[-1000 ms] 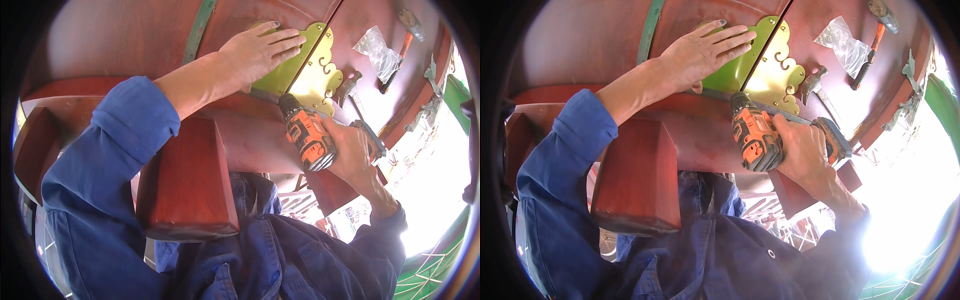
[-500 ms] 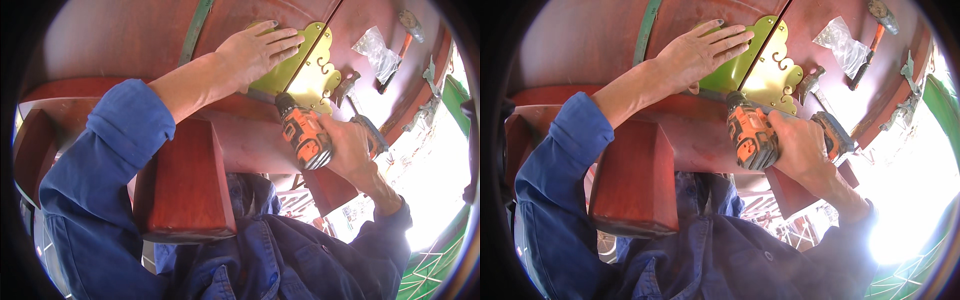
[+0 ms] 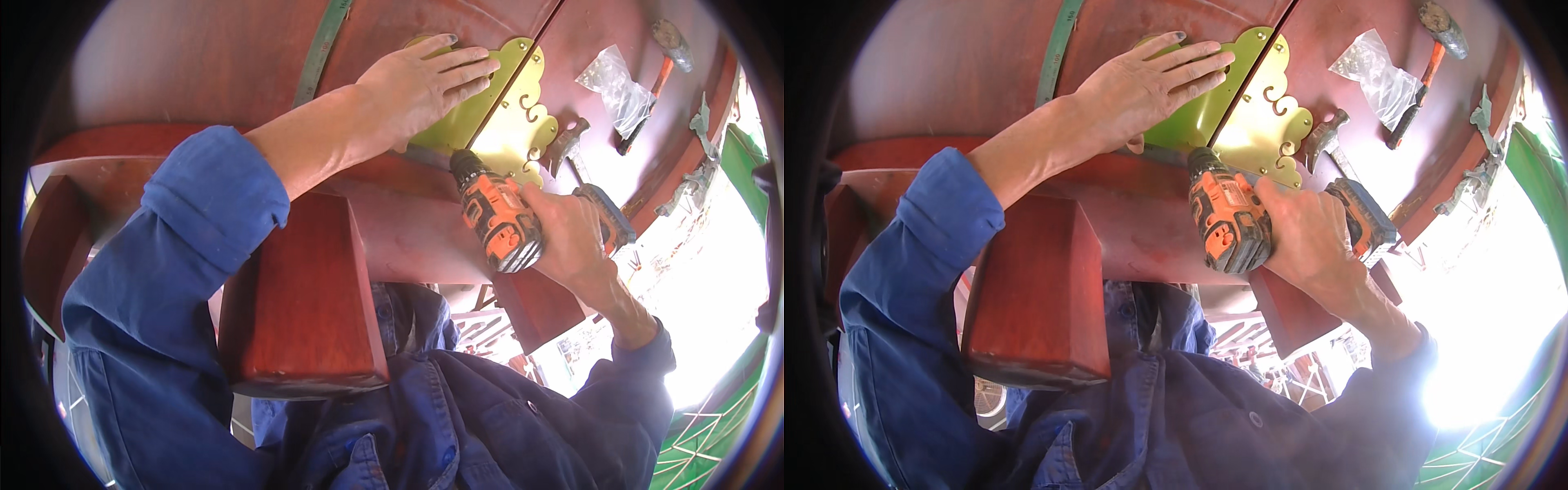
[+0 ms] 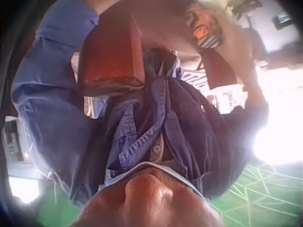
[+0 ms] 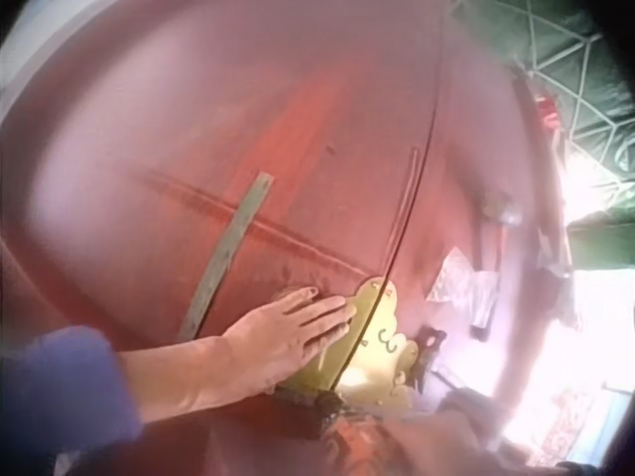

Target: The person aligns and secures decorative metal plates onto a red wooden structure. They use a hammer to tap the plates into place, then use a power drill to fasten screws, and finally hammer the screws flush with the surface.

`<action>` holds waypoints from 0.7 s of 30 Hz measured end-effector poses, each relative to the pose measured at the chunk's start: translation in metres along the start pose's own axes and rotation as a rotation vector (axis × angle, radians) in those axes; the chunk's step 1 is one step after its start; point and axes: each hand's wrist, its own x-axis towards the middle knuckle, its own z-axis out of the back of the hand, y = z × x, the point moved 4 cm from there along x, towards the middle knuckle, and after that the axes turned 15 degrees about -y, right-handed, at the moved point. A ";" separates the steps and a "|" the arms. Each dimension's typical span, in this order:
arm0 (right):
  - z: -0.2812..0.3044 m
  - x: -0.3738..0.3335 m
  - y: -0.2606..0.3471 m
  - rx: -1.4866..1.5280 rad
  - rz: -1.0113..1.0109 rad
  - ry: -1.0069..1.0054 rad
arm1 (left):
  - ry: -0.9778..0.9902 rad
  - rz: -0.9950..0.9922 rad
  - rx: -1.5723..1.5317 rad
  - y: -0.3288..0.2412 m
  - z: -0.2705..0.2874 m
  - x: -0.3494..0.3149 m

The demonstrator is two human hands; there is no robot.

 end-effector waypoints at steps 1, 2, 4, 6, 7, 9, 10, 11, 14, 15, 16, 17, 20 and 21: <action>0.000 0.000 0.000 -0.011 -0.002 0.008 | 0.001 0.001 0.007 0.000 -0.001 0.000; -0.001 -0.001 -0.001 -0.022 -0.009 0.019 | 0.000 0.002 0.004 0.000 0.000 0.000; -0.002 -0.002 -0.002 -0.035 -0.011 0.026 | -0.002 0.007 -0.002 0.000 0.002 0.001; -0.002 0.000 -0.002 -0.050 0.008 0.020 | 0.002 0.006 -0.003 0.000 0.002 0.001; -0.001 0.002 -0.001 -0.058 0.024 0.012 | 0.004 0.005 -0.004 0.000 0.003 0.001; 0.000 0.004 0.000 -0.065 0.042 0.006 | -0.021 0.017 -0.035 0.000 0.000 0.000; 0.001 0.004 -0.001 -0.061 0.042 0.007 | -0.033 0.023 -0.051 0.001 -0.002 0.000; 0.000 0.004 -0.001 -0.056 0.039 0.011 | -0.022 0.016 -0.030 0.000 0.000 0.000; -0.001 0.006 -0.002 -0.065 0.038 0.015 | -0.001 0.003 -0.006 0.000 0.002 0.000; -0.001 0.007 -0.001 -0.069 0.049 0.006 | -0.004 0.006 -0.021 0.001 0.001 0.000; -0.001 0.008 0.000 -0.072 0.059 -0.004 | -0.007 0.009 -0.037 0.001 0.000 0.000; 0.001 0.009 0.001 -0.080 0.068 -0.018 | -0.011 0.007 -0.032 0.001 0.000 0.000; -0.004 0.004 -0.003 -0.022 0.018 0.004 | -0.029 0.006 -0.019 0.001 -0.002 0.000; -0.004 0.004 -0.002 -0.041 0.024 0.012 | -0.040 0.009 -0.016 0.000 -0.002 -0.001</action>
